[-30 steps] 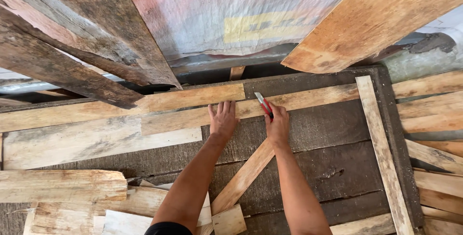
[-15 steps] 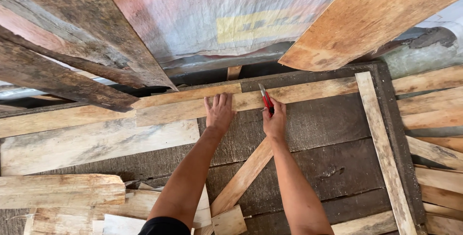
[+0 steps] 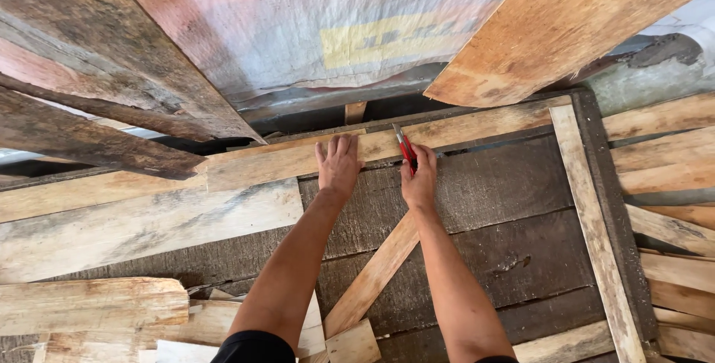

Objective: Cutting and fitting small wood veneer sheets onto a workbench to create a pattern.

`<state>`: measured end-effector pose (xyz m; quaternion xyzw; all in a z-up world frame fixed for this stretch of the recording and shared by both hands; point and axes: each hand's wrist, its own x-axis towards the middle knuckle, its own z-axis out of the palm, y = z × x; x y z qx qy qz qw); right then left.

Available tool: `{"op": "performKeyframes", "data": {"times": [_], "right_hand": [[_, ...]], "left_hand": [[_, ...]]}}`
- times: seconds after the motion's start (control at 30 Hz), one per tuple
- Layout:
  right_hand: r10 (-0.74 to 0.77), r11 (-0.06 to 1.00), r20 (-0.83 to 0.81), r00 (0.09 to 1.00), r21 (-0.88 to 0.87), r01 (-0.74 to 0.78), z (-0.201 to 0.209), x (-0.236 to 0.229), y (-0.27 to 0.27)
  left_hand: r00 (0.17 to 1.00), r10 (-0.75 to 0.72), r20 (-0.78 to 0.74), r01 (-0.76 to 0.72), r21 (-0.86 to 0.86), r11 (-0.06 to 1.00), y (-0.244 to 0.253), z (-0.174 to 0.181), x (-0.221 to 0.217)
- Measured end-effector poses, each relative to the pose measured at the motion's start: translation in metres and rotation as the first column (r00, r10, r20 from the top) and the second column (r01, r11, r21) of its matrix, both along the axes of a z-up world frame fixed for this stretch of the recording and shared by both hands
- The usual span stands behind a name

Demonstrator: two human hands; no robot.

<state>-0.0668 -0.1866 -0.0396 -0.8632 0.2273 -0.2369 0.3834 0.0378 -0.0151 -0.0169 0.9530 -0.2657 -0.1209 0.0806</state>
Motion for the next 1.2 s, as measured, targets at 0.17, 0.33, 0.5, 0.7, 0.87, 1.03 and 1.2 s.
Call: {"op": "performKeyframes", "data": {"times": [0.17, 0.33, 0.5, 0.7, 0.87, 1.03, 1.2], "right_hand": [[-0.016, 1.000, -0.042, 0.999, 0.009, 0.017, 0.001, 0.000, -0.002], [-0.025, 1.000, -0.065, 0.998, 0.007, 0.026, -0.003, 0.000, -0.003], [-0.024, 0.999, -0.066, 0.998, -0.023, 0.023, -0.002, -0.002, 0.001], [-0.022, 0.999, -0.037, 0.999, -0.032, 0.021, 0.000, -0.002, 0.003], [-0.033, 0.999, -0.045, 0.998, -0.017, 0.032, 0.011, 0.001, 0.005], [-0.077, 0.991, -0.139, 0.987, 0.096, 0.090, 0.037, 0.006, 0.019], [0.073, 0.983, -0.198, 0.977, 0.181, -0.037, 0.046, 0.008, 0.040]], "left_hand": [[0.999, -0.010, 0.042, 0.010, -0.016, 1.000, -0.011, -0.013, 0.002], [1.000, 0.017, -0.024, -0.017, -0.014, 1.000, -0.012, -0.014, 0.004], [1.000, 0.020, -0.011, -0.021, -0.091, 0.996, -0.009, -0.022, 0.005], [1.000, 0.026, -0.006, -0.027, -0.146, 0.989, -0.007, -0.017, 0.007], [0.999, 0.031, 0.043, -0.024, -0.153, 0.988, -0.007, -0.026, 0.006], [0.998, 0.069, 0.002, -0.068, -0.134, 0.989, -0.005, -0.010, 0.003], [0.996, 0.061, 0.065, -0.043, -0.256, 0.966, 0.006, -0.022, -0.002]]}}
